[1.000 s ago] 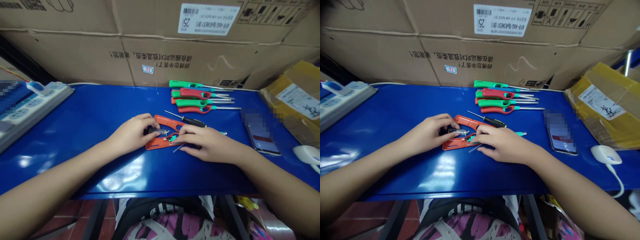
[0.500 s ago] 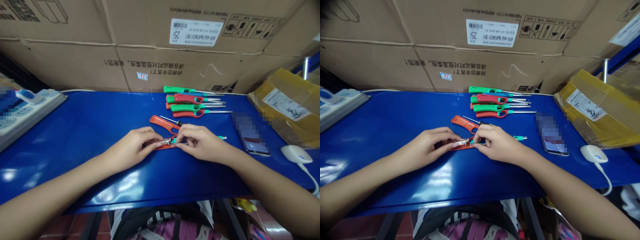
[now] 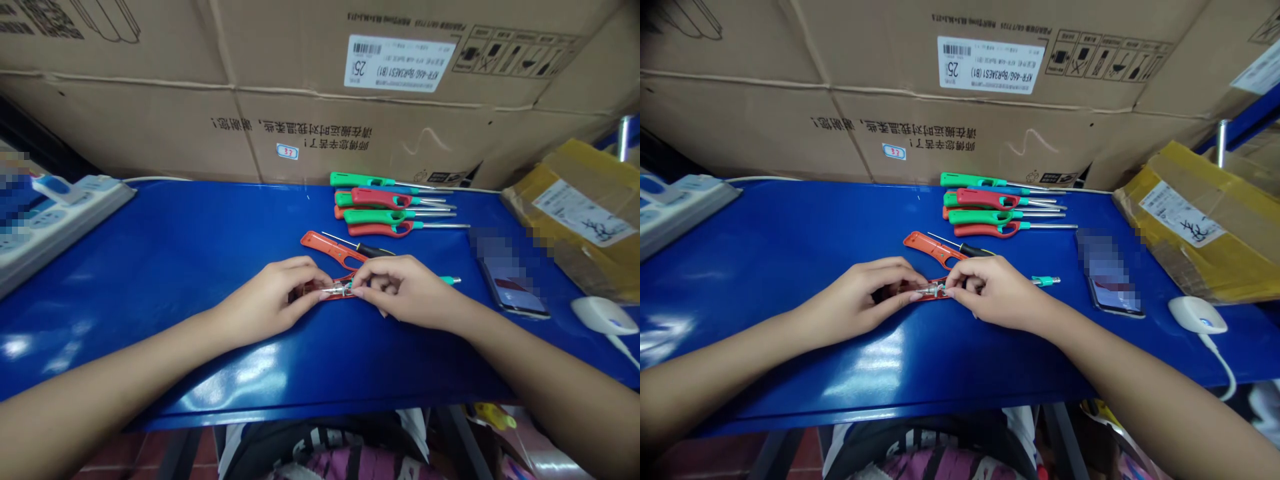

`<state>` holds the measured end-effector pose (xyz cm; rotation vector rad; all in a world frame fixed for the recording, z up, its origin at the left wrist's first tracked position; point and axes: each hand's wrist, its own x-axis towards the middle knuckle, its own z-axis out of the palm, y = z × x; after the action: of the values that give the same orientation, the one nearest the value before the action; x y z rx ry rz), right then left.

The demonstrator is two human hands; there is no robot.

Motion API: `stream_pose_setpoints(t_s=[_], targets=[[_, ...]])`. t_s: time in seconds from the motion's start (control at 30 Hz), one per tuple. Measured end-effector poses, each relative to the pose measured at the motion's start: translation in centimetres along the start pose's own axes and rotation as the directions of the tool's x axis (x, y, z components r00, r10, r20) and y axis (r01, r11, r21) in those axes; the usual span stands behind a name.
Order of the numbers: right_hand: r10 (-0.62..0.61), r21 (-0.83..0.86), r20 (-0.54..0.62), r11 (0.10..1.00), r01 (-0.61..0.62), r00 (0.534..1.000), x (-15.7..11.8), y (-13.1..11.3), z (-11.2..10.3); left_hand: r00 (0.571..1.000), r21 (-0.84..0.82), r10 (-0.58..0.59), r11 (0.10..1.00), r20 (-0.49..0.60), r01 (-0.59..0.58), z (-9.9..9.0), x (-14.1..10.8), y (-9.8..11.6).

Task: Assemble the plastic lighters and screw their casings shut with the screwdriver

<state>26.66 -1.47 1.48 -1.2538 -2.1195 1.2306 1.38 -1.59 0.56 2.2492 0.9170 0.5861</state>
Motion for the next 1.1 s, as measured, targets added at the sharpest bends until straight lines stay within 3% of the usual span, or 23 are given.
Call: stream_pose_setpoints(t_s=[0.8, 1.1], targets=[[-0.110, -0.081, -0.022, 0.991, 0.108, 0.994, 0.02, 0.24, 0.01, 0.999, 0.004, 0.033, 0.999, 0.008, -0.033, 0.03, 0.03, 0.13], [-0.114, -0.047, -0.058, 0.993, 0.111, 0.992, -0.07, 0.20, 0.31, 0.997, 0.021, 0.052, 0.998, -0.049, -0.051, 0.27, -0.24, 0.19]])
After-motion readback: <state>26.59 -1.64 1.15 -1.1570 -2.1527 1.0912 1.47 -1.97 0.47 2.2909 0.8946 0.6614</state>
